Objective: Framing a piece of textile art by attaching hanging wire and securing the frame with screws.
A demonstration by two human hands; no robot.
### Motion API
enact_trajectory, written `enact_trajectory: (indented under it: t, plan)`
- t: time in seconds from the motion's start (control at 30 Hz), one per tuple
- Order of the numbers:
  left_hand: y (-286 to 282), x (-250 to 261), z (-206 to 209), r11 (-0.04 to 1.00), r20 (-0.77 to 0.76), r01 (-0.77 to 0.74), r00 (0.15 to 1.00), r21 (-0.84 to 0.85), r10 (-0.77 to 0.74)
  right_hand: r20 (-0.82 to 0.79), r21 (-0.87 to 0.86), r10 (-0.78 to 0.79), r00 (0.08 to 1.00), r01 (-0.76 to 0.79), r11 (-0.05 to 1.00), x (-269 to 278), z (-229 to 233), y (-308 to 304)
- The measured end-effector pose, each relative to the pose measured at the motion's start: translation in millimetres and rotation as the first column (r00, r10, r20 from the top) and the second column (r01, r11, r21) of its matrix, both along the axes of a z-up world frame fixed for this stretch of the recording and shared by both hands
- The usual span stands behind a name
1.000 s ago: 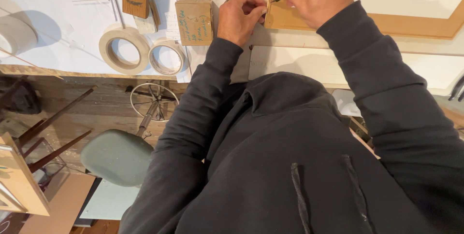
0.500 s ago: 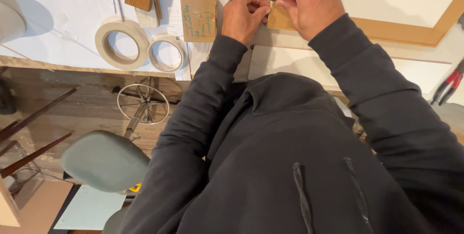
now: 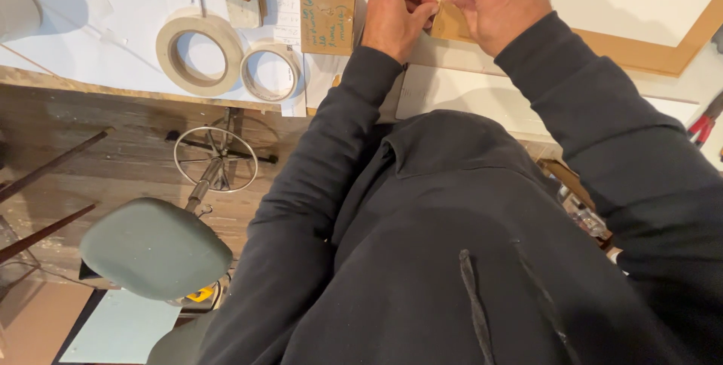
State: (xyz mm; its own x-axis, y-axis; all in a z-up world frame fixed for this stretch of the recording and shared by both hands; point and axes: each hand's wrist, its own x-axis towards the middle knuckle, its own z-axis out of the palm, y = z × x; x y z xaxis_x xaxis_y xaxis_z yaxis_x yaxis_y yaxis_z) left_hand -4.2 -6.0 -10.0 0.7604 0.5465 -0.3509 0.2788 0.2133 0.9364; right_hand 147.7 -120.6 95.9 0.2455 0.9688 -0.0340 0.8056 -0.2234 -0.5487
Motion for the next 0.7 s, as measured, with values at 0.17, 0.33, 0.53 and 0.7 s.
enact_trajectory:
  t: [0.17, 0.33, 0.53, 0.7]
  plan:
    - [2, 2, 1, 1.000, -0.001, 0.007, 1.000, 0.026, -0.006, 0.112, -0.010, 0.055, 0.992, -0.054, 0.998, -4, 5, 3]
    - [-1, 0, 3, 1.000, -0.025, 0.006, 1.000, 0.024, -0.005, 0.166, -0.022, 0.084, 0.983, -0.081, 0.996, -7, 6, 4]
    - [-1, 1, 7, 0.999, -0.024, 0.002, 1.000, 0.047, -0.001, 0.209, -0.026, 0.063, 0.976, -0.059, 0.998, -19, 8, 10]
    - [1, 0, 3, 0.972, -0.005, 0.013, 1.000, 0.236, -0.012, 0.275, -0.036, 0.046, 0.960, -0.038, 0.999, -29, 9, 11]
